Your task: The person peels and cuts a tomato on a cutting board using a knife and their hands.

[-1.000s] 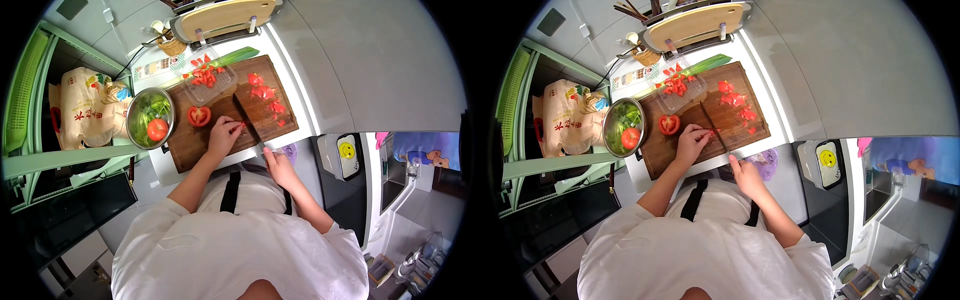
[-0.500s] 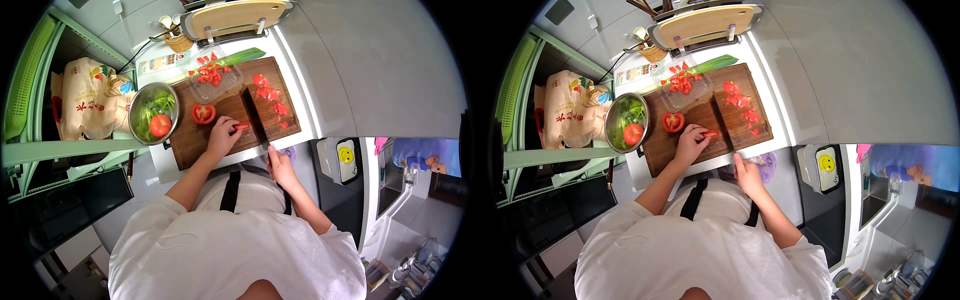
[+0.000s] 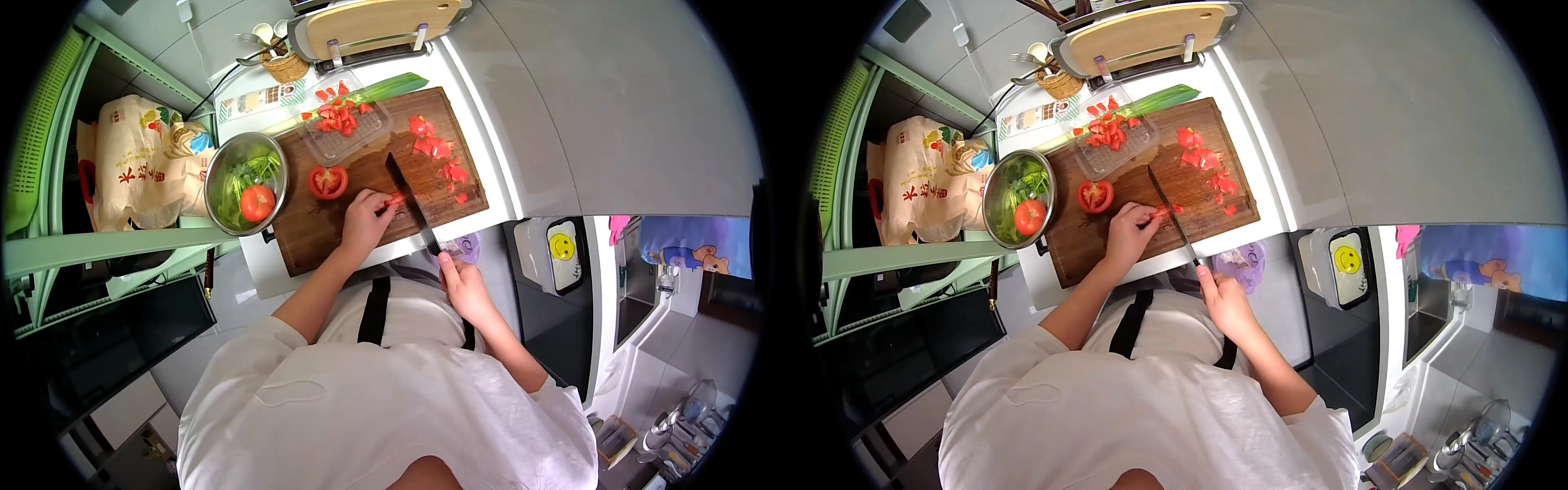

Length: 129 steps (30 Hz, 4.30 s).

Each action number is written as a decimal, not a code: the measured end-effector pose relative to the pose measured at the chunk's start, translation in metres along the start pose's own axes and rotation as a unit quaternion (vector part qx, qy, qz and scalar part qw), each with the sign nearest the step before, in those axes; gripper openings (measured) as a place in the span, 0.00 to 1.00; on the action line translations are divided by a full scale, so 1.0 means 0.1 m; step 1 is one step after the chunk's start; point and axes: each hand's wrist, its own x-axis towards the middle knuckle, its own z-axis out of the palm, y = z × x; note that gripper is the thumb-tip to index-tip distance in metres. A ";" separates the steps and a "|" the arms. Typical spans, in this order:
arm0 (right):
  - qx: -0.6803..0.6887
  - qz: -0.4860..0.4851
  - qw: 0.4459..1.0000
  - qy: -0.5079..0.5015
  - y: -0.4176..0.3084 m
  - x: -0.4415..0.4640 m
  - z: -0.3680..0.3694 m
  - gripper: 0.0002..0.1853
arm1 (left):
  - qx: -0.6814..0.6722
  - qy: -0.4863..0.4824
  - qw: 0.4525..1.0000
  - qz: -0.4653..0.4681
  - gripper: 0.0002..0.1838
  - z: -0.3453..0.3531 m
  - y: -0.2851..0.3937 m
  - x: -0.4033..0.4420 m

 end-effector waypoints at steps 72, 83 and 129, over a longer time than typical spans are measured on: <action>0.000 -0.029 0.999 -0.026 -0.04 0.19 0.05 0.31 | -0.004 0.029 0.999 -0.019 0.06 0.08 -0.01 0.00; -0.036 0.004 0.999 -0.037 0.01 0.30 0.12 0.34 | 0.006 0.041 0.999 -0.008 0.05 0.03 -0.03 -0.03; -0.010 -0.051 0.998 -0.047 0.08 0.06 0.00 0.30 | 0.052 0.002 0.998 -0.032 0.07 -0.14 0.01 -0.09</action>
